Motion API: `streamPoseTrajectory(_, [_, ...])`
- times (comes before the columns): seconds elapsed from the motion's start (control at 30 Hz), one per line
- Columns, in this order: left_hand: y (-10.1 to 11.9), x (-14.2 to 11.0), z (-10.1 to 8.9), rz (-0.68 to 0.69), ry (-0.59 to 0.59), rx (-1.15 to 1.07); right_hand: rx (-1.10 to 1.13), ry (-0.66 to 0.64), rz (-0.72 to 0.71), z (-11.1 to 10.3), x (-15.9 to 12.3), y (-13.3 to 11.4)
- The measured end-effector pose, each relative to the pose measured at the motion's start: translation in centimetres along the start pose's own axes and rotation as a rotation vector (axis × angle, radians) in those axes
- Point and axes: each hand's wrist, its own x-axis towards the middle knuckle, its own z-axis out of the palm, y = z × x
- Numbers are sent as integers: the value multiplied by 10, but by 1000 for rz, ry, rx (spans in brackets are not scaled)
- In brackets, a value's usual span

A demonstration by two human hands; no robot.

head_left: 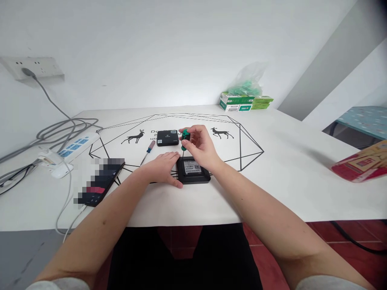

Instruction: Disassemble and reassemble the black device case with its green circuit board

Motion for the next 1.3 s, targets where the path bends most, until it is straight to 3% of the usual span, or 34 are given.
streamPoseTrajectory(0.27, [-1,0,1,-1,9,-4,-194,38,-103,-5,2,-1])
streamPoseTrajectory(0.6, [1,0,0,-3,-9,-3,-124,90,-33,-11,6,0])
streamPoseTrajectory(0.83, [1,-1,0,5,5,3,105,-9,94,-3,4,-2])
streamPoseTrajectory(1.3, [-1,0,1,-8,2,-7,-144,40,-17,-7,1,-4])
